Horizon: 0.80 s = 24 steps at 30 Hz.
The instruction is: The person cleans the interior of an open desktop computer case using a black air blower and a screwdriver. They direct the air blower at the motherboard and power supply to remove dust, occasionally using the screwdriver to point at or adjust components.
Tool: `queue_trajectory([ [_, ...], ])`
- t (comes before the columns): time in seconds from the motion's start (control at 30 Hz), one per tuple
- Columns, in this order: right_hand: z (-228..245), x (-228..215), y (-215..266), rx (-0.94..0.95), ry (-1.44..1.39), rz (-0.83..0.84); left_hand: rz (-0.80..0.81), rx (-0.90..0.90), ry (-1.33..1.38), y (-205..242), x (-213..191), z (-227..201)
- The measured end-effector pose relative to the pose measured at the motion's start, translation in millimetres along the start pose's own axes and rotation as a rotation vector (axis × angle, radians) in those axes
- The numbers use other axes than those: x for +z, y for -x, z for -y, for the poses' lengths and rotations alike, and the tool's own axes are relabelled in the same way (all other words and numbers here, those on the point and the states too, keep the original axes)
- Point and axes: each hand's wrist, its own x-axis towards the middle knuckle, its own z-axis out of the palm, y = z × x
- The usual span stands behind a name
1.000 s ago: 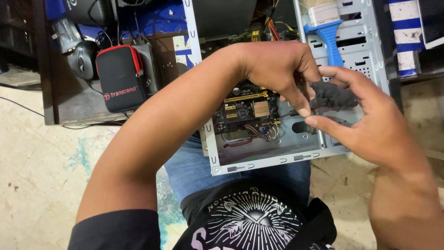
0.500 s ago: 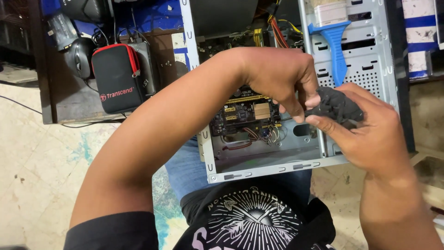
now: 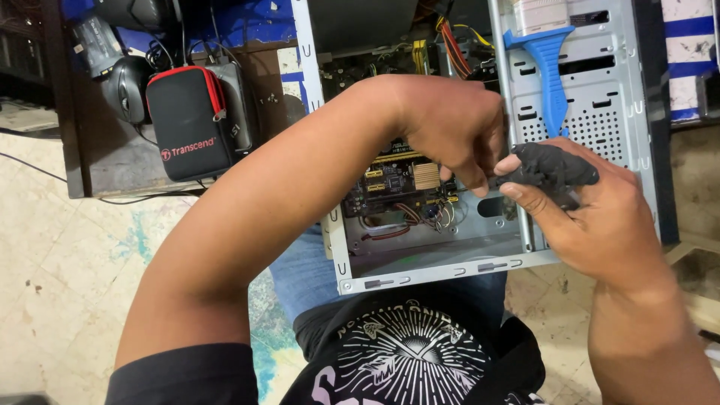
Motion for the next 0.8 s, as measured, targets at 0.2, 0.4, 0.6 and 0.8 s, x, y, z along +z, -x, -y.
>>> queue_trajectory([
  [0.2,-1,0,1,-0.016,-0.005,0.001,0.078,-0.029,0.008,-4,3,0],
  [0.4,-2,1,1,-0.042,-0.006,-0.015,0.064,-0.039,0.017,-4,3,0],
  [0.6,5,-1,-2,-0.047,-0.034,0.008,0.068,-0.077,0.016,-3,3,-2],
  [0.8,3,3,-5,-0.206,0.020,-0.029,0.015,0.131,0.045,-3,3,4],
])
